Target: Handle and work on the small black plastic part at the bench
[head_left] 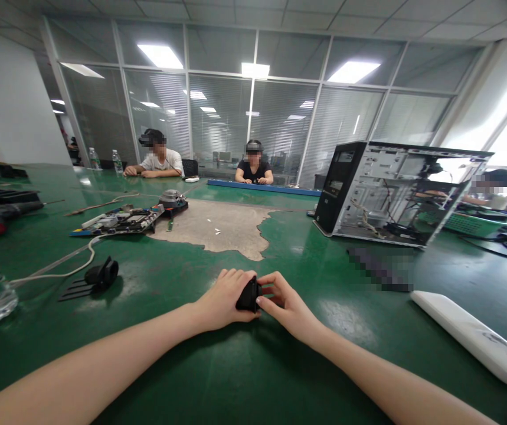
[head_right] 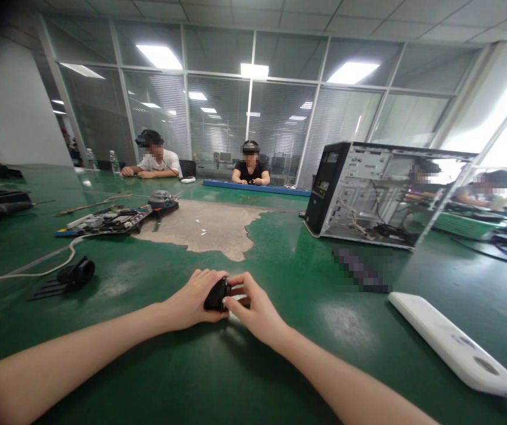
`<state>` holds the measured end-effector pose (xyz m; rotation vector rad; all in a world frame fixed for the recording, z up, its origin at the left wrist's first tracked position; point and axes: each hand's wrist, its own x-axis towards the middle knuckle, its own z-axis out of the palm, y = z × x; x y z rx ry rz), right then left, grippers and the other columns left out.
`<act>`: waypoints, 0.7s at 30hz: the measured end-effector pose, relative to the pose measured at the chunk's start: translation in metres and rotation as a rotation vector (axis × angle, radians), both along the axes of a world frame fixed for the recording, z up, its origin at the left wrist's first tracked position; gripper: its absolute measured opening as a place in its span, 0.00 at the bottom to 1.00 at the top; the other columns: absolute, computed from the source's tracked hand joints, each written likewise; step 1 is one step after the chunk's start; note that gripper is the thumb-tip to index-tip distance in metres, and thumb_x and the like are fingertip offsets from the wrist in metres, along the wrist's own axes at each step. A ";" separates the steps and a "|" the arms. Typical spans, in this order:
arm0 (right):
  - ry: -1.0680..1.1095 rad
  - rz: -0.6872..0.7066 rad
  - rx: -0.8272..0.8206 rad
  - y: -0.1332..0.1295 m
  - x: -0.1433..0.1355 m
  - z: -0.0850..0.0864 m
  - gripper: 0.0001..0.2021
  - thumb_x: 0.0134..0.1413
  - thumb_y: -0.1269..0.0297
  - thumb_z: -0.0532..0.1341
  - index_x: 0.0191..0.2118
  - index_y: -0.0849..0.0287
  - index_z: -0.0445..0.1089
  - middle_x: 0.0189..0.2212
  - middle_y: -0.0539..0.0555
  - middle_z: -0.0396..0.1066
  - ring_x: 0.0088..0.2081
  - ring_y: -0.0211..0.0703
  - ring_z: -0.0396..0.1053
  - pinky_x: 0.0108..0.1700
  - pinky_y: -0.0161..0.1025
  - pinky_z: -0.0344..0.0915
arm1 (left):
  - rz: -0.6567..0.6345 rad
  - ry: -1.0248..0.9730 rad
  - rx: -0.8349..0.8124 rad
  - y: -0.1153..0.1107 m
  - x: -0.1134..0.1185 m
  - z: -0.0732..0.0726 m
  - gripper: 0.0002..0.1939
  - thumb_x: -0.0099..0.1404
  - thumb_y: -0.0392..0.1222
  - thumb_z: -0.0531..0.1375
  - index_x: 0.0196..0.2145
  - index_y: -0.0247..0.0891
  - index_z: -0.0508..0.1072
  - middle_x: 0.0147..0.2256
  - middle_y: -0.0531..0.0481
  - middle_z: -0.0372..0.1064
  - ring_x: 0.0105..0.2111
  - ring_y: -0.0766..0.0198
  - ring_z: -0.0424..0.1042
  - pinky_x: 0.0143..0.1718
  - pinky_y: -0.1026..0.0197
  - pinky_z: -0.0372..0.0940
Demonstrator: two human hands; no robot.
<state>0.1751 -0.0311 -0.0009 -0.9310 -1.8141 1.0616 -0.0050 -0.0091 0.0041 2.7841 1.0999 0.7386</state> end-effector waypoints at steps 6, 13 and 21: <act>-0.038 0.025 0.050 0.001 0.002 -0.002 0.14 0.50 0.67 0.58 0.44 0.57 0.58 0.38 0.53 0.64 0.40 0.41 0.66 0.41 0.40 0.67 | -0.004 0.012 0.006 0.000 0.000 0.001 0.30 0.51 0.50 0.61 0.48 0.39 0.55 0.40 0.48 0.63 0.38 0.56 0.61 0.40 0.55 0.53; -0.014 -0.030 0.082 -0.001 0.000 0.003 0.10 0.50 0.67 0.57 0.40 0.57 0.60 0.39 0.53 0.63 0.42 0.41 0.65 0.41 0.40 0.66 | -0.001 0.000 0.006 0.000 0.000 0.000 0.30 0.52 0.51 0.61 0.48 0.39 0.55 0.41 0.48 0.63 0.39 0.55 0.61 0.40 0.55 0.53; -0.031 0.043 0.050 0.001 0.002 -0.001 0.14 0.50 0.69 0.58 0.44 0.57 0.58 0.38 0.53 0.64 0.40 0.41 0.66 0.40 0.40 0.67 | -0.008 0.003 0.017 0.001 0.000 -0.001 0.30 0.51 0.50 0.61 0.48 0.39 0.54 0.41 0.47 0.63 0.39 0.55 0.61 0.39 0.55 0.53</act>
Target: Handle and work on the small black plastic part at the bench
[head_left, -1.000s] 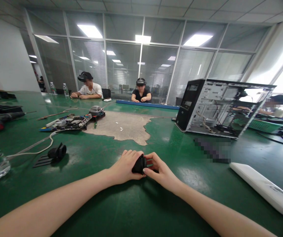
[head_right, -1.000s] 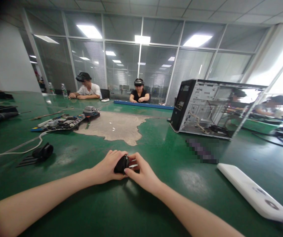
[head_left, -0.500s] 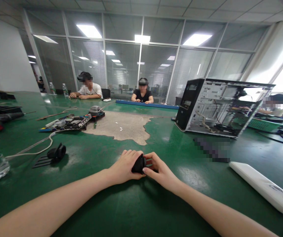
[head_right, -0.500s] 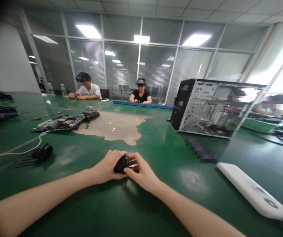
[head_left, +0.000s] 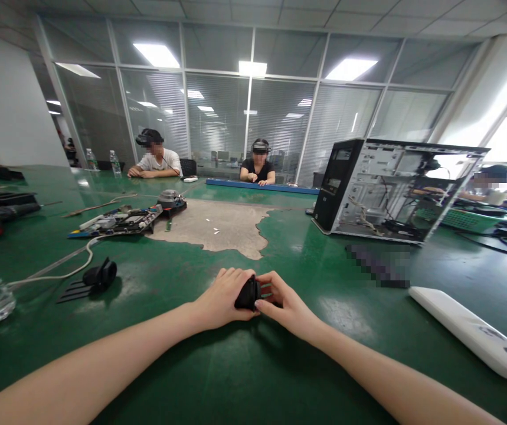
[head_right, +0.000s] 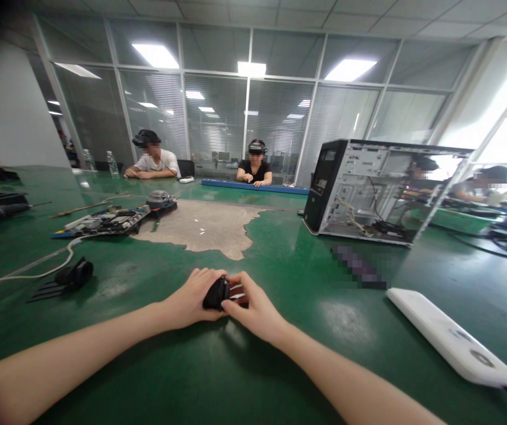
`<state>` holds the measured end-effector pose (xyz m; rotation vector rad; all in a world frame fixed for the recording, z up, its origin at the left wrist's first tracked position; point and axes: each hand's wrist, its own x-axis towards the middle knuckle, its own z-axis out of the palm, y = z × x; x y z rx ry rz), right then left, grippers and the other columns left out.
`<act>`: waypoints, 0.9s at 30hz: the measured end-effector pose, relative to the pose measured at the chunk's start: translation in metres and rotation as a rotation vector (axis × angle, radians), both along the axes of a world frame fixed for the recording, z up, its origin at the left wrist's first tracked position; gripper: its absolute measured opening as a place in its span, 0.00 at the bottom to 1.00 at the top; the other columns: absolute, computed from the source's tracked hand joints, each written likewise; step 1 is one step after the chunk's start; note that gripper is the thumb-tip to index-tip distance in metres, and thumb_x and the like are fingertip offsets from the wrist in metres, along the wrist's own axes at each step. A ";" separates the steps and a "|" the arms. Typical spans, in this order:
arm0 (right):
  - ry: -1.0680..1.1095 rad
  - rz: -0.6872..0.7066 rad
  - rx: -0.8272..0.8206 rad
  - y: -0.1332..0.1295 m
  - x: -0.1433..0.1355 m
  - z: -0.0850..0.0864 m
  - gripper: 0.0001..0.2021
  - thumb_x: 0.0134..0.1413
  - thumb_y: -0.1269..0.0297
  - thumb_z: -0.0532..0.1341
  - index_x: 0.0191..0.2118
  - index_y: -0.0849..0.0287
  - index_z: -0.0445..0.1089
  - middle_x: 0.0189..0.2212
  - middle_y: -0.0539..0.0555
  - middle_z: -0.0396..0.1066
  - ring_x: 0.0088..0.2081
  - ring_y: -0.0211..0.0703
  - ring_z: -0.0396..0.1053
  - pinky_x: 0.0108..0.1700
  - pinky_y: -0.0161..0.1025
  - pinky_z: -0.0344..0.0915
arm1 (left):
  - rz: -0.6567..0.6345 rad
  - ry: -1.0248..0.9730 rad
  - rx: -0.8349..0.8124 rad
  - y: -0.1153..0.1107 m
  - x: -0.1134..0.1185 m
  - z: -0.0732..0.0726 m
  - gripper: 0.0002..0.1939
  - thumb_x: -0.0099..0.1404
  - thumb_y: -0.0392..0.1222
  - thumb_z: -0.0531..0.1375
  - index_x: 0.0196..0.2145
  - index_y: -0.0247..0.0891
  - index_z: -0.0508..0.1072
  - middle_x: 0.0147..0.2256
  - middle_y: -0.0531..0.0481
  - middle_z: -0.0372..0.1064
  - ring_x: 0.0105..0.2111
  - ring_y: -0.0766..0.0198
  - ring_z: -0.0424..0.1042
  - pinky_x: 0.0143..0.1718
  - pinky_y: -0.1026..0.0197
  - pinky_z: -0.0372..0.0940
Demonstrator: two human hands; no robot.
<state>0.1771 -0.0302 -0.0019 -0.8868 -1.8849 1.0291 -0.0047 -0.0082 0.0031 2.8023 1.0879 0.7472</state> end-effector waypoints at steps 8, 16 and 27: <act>0.003 -0.061 0.038 -0.002 0.000 0.002 0.13 0.50 0.69 0.57 0.43 0.57 0.59 0.41 0.54 0.63 0.43 0.42 0.65 0.40 0.40 0.67 | -0.004 -0.007 -0.006 0.000 0.001 0.001 0.30 0.51 0.50 0.61 0.48 0.39 0.55 0.41 0.47 0.63 0.39 0.55 0.61 0.39 0.55 0.53; -0.001 -0.035 0.093 -0.002 0.000 0.001 0.12 0.49 0.69 0.58 0.42 0.56 0.60 0.40 0.53 0.62 0.42 0.41 0.65 0.41 0.39 0.67 | 0.002 0.001 -0.013 -0.001 0.000 0.001 0.30 0.51 0.50 0.61 0.48 0.39 0.54 0.42 0.47 0.63 0.39 0.55 0.61 0.40 0.54 0.53; -0.048 -0.059 0.033 -0.004 0.000 0.002 0.14 0.53 0.68 0.55 0.46 0.58 0.56 0.40 0.55 0.63 0.40 0.40 0.66 0.40 0.41 0.67 | 0.002 0.003 -0.006 0.000 0.000 0.000 0.30 0.52 0.52 0.60 0.49 0.39 0.54 0.42 0.47 0.63 0.39 0.55 0.61 0.40 0.55 0.53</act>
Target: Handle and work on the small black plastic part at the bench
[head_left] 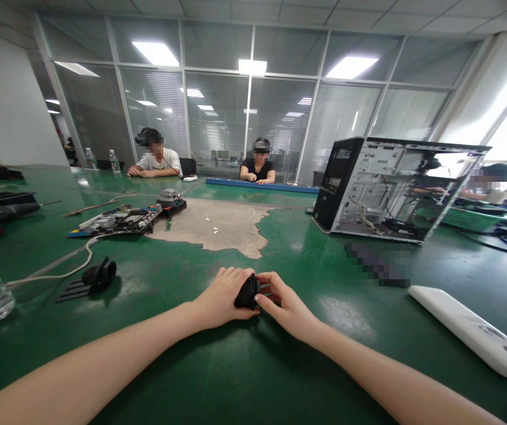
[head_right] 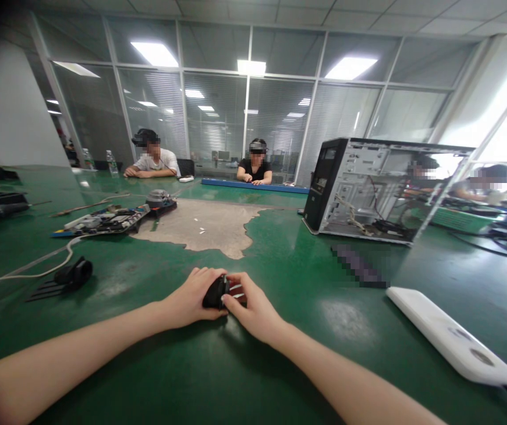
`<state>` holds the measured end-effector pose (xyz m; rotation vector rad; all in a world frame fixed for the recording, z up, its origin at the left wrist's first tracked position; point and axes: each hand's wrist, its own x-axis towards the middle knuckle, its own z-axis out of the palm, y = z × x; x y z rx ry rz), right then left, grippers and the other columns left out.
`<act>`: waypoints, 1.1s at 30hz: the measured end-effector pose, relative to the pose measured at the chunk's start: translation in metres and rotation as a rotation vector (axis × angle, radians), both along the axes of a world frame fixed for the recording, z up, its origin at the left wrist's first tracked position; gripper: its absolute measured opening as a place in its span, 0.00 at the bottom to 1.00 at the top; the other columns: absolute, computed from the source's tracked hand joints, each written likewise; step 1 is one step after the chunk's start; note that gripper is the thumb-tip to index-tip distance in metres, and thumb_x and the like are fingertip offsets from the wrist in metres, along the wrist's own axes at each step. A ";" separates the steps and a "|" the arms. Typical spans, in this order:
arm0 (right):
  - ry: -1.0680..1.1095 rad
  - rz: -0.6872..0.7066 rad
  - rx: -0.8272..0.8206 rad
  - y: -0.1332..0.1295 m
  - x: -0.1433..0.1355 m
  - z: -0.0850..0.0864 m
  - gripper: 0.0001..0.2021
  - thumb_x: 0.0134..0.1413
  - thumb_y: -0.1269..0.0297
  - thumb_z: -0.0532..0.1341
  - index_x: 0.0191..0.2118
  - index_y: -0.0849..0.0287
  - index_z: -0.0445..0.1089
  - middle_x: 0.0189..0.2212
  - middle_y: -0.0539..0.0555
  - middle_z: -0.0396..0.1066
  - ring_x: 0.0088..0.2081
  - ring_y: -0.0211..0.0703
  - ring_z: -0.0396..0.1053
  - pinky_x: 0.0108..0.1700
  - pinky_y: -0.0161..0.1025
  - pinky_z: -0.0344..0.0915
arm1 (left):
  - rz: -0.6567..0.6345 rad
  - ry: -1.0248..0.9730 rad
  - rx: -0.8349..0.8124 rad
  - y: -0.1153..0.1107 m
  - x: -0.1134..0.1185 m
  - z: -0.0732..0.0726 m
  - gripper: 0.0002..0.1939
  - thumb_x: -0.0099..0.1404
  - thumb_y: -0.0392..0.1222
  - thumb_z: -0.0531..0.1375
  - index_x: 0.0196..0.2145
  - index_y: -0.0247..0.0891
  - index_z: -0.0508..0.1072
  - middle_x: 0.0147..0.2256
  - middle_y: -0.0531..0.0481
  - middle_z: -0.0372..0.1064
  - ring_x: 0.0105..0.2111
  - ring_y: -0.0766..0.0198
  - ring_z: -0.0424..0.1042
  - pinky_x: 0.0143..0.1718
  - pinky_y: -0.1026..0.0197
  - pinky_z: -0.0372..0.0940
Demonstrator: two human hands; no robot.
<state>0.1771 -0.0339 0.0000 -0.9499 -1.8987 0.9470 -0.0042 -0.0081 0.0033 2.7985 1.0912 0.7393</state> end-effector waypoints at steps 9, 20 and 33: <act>0.041 -0.016 0.144 0.000 0.000 0.000 0.08 0.52 0.68 0.56 0.40 0.56 0.61 0.41 0.54 0.61 0.44 0.41 0.63 0.43 0.40 0.66 | -0.001 -0.014 0.002 -0.001 0.000 0.002 0.30 0.52 0.52 0.60 0.49 0.39 0.55 0.41 0.47 0.63 0.39 0.55 0.61 0.39 0.55 0.53; -0.004 0.027 0.094 -0.002 0.000 0.001 0.14 0.51 0.69 0.56 0.45 0.57 0.58 0.41 0.55 0.62 0.42 0.41 0.65 0.41 0.40 0.67 | -0.009 -0.005 0.006 -0.001 0.000 0.001 0.29 0.52 0.49 0.61 0.48 0.38 0.55 0.41 0.47 0.63 0.39 0.56 0.61 0.39 0.56 0.53; -0.019 0.017 -0.002 0.001 0.000 -0.001 0.15 0.53 0.68 0.55 0.47 0.57 0.57 0.39 0.54 0.65 0.38 0.40 0.67 0.39 0.40 0.67 | -0.005 -0.005 -0.003 0.000 0.000 0.000 0.29 0.52 0.50 0.60 0.48 0.39 0.55 0.41 0.47 0.63 0.39 0.55 0.61 0.39 0.55 0.53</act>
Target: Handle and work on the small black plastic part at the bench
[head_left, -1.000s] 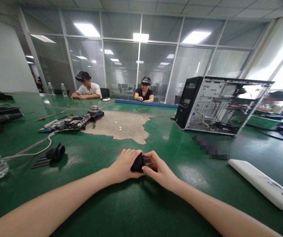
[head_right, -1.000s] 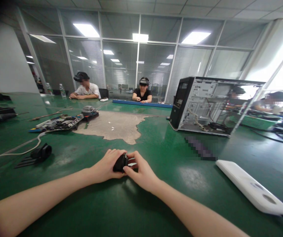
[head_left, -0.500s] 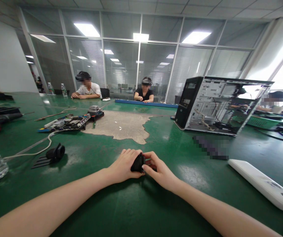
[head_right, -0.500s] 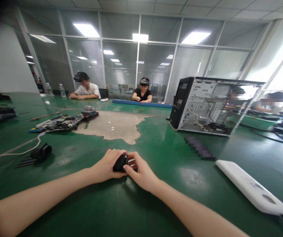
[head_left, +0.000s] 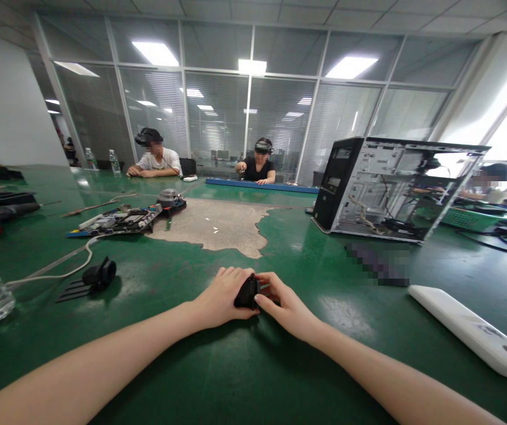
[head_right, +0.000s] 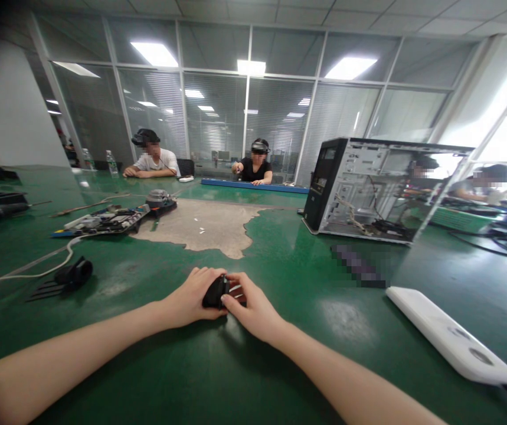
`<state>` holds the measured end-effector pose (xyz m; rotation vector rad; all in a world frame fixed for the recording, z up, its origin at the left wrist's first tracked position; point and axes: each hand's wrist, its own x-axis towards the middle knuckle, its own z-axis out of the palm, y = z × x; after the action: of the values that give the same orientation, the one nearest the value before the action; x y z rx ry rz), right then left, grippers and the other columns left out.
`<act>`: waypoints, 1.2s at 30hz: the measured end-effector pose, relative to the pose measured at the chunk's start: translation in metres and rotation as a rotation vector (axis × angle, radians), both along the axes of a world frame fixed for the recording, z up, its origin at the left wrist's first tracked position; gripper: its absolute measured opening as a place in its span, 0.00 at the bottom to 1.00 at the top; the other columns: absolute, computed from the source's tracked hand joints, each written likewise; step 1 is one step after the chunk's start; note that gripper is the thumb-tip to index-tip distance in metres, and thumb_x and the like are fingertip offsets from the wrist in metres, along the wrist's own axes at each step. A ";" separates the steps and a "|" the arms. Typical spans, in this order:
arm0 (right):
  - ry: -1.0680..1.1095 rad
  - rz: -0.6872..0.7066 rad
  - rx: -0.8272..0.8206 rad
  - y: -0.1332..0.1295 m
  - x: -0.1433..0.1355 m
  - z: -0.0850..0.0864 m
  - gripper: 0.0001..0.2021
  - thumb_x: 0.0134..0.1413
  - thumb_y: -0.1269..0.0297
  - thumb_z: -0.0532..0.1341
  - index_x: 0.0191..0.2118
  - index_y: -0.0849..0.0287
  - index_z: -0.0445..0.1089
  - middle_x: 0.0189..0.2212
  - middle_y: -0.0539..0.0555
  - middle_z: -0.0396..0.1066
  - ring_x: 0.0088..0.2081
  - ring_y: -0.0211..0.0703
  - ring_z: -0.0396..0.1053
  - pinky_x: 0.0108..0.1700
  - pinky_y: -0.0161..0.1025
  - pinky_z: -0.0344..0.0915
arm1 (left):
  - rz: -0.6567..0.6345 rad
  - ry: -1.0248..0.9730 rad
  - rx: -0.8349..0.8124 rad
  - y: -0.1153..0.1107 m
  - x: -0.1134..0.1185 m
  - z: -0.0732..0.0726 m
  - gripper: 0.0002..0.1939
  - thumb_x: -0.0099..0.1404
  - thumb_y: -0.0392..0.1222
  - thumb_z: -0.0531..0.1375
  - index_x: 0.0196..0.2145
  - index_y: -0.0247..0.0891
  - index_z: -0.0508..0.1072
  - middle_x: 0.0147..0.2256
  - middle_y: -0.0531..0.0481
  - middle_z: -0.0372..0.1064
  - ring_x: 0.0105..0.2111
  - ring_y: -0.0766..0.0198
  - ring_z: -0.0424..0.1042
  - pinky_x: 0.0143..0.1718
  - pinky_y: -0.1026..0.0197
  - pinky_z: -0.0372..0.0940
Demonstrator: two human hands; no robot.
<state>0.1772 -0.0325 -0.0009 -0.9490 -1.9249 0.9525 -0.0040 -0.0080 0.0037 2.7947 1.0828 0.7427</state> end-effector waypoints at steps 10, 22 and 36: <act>0.023 -0.036 0.107 0.000 -0.001 0.002 0.11 0.51 0.69 0.56 0.42 0.56 0.60 0.40 0.54 0.62 0.43 0.41 0.64 0.41 0.39 0.67 | 0.004 -0.003 0.001 -0.002 0.000 0.002 0.29 0.52 0.51 0.60 0.48 0.39 0.55 0.41 0.47 0.63 0.39 0.55 0.61 0.39 0.55 0.53; 0.035 -0.023 0.163 -0.003 0.000 0.003 0.11 0.51 0.69 0.56 0.42 0.55 0.61 0.41 0.54 0.61 0.44 0.42 0.63 0.41 0.39 0.67 | 0.004 -0.006 -0.002 -0.002 0.000 0.002 0.29 0.51 0.51 0.61 0.48 0.39 0.55 0.41 0.47 0.64 0.39 0.55 0.62 0.40 0.55 0.53; 0.012 -0.010 0.089 -0.003 -0.001 0.004 0.14 0.51 0.70 0.57 0.44 0.56 0.58 0.40 0.54 0.62 0.42 0.41 0.64 0.40 0.39 0.67 | -0.009 0.011 0.002 -0.001 0.000 0.001 0.30 0.51 0.49 0.61 0.48 0.38 0.54 0.42 0.47 0.63 0.39 0.55 0.61 0.39 0.55 0.53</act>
<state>0.1765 -0.0359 0.0032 -0.8994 -1.9340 0.8578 -0.0044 -0.0087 0.0050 2.8066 1.0714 0.7293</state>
